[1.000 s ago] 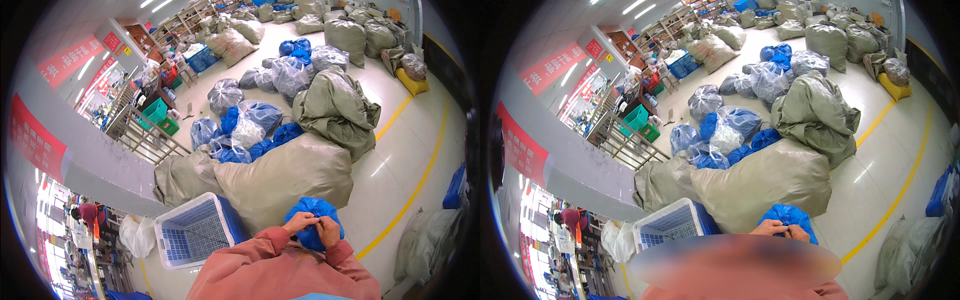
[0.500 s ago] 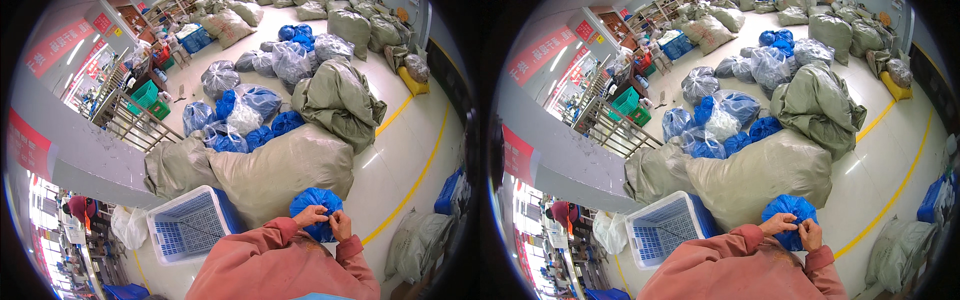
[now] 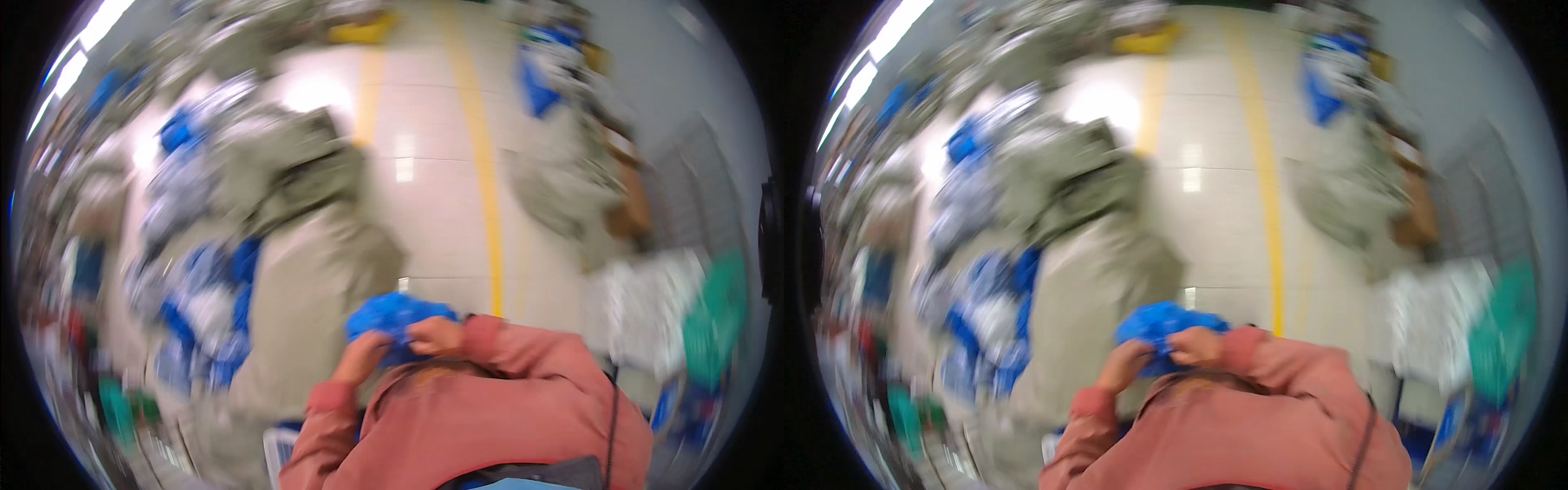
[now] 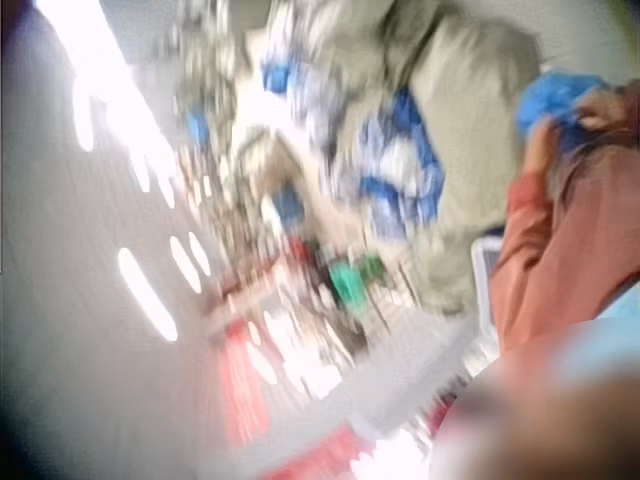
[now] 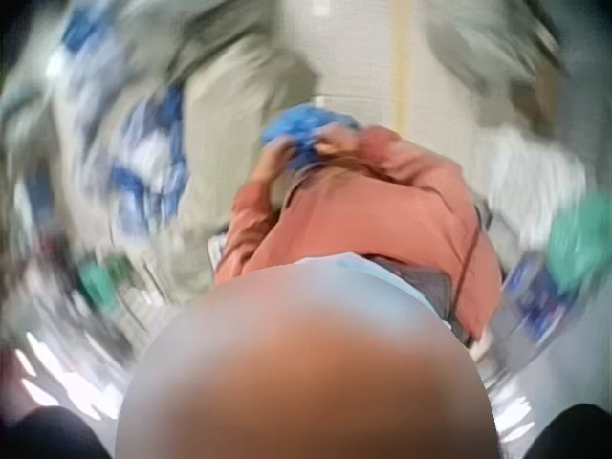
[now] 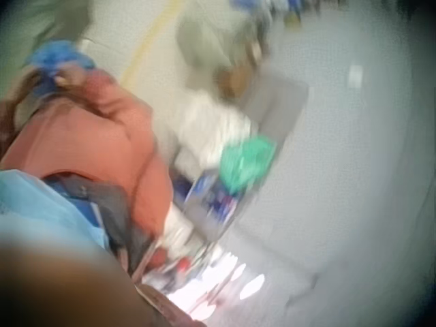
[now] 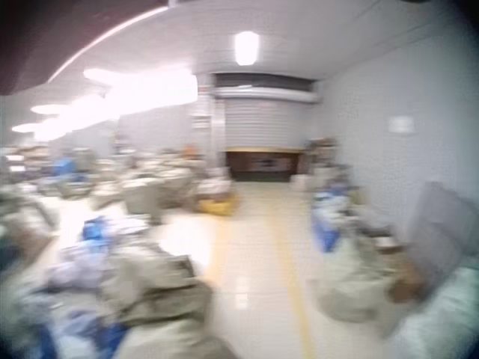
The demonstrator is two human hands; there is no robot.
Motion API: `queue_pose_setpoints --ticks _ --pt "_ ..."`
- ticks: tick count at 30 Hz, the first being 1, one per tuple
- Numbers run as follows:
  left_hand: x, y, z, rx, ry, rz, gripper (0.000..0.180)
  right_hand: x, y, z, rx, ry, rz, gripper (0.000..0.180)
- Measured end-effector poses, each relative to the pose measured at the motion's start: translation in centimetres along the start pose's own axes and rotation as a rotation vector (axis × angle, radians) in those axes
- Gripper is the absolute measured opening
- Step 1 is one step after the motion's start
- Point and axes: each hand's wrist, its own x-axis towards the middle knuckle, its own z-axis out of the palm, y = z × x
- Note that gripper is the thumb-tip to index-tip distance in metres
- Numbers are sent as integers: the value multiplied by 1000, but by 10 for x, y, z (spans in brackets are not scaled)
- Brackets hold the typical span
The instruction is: The person gathers white gloves, ties them with a rubber band, and places them on a metal rack. They then walk to a nearby area, place the gloves into a blue plastic bag, tie the bag, and hang it on a metal gate.
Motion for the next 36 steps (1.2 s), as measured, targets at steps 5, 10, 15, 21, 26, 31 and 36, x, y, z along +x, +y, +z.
queue_pose_setpoints --ticks 5,10,15,21,26,31,36 --pt "63 41 -4 135 -92 75 9 -48 39 -22 -1 289 -22 13" --pt "150 78 37 273 -213 116 7 -117 73 -64 67 421 23 15" --pt "225 143 113 259 -272 69 14 -205 115 -119 195 543 128 18" --pt "308 229 208 140 -383 171 14 -294 151 -174 246 819 342 20" --pt "369 261 291 -97 -559 117 12 -343 171 -196 74 1201 414 40" --pt "447 267 377 -215 -888 40 28 -390 199 -238 -41 1073 593 60" --pt "523 316 430 -518 -1128 15 27 -421 234 -302 -112 1227 593 67"
